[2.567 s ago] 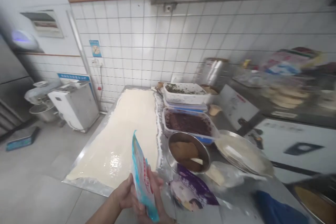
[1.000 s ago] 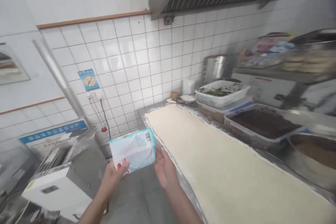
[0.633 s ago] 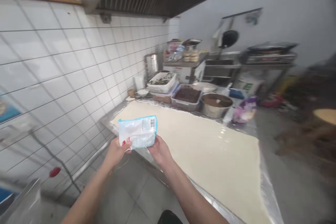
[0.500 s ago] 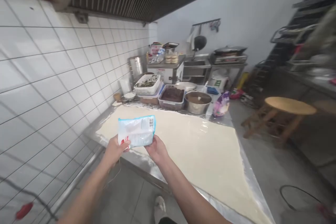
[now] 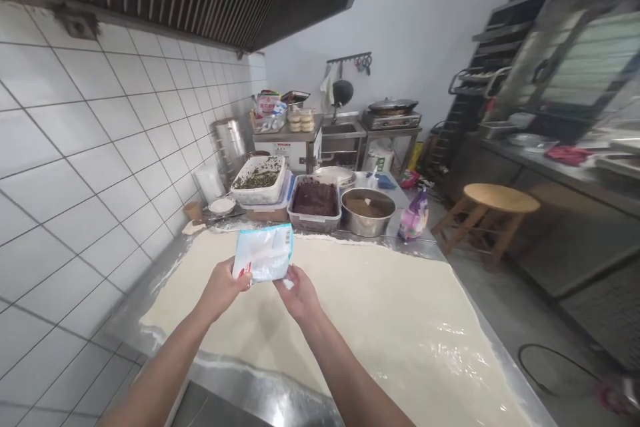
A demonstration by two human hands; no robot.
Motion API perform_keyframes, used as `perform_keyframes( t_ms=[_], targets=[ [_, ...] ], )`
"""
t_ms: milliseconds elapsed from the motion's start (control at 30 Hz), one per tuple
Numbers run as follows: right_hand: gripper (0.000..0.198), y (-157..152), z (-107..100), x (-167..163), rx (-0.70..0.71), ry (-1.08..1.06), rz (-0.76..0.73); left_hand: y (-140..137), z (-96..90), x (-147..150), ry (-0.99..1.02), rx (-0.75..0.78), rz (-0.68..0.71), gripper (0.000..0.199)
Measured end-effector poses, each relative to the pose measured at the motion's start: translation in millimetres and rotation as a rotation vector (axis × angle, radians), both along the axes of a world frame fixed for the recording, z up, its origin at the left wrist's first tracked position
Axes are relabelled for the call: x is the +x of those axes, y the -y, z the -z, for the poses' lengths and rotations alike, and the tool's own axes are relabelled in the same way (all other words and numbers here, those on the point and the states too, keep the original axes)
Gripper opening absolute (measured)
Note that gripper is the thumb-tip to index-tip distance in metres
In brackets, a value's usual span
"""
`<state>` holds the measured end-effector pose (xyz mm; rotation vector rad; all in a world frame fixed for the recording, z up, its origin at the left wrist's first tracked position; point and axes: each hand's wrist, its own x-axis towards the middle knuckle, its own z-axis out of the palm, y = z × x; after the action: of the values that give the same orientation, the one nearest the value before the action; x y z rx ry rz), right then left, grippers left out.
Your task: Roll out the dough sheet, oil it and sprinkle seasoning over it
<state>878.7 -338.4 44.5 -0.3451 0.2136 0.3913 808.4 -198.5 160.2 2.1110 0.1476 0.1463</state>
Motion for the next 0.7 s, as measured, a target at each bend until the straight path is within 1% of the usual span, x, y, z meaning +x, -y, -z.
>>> perform_keyframes(
  t_ms=[100,167,267,400,467,567,633,700],
  targets=[
    [0.007,-1.9,-0.1,14.0,0.051,-0.083,0.067,-8.8,2.1,27.6,-0.026,-0.018,0.071,0.019],
    [0.006,-2.5,-3.0,18.8,0.05,-0.106,0.14,-15.5,4.8,44.4,-0.048,-0.056,0.124,0.021],
    [0.005,-4.6,-9.6,18.3,0.039,-0.13,0.241,-29.0,9.7,65.3,-0.098,-0.16,0.192,0.027],
    [0.006,-12.3,-19.2,10.3,0.018,-0.143,0.349,-51.2,19.4,84.7,-0.187,-0.313,0.275,0.032],
    [0.008,-16.0,-23.5,6.0,0.012,-0.155,0.412,-59.5,27.2,91.0,-0.246,-0.427,0.293,0.033],
    [0.006,-15.5,-29.4,-2.0,0.023,-0.125,0.488,-60.6,43.6,96.9,-0.349,-0.677,0.281,0.033],
    [0.008,-9.9,-32.8,-10.1,0.034,-0.091,0.537,-51.5,57.1,98.0,-0.436,-0.842,0.243,0.028],
    [0.012,0.0,-35.7,-21.6,0.038,-0.083,0.617,-35.2,71.0,95.6,-0.547,-0.973,0.197,0.021]
  ],
)
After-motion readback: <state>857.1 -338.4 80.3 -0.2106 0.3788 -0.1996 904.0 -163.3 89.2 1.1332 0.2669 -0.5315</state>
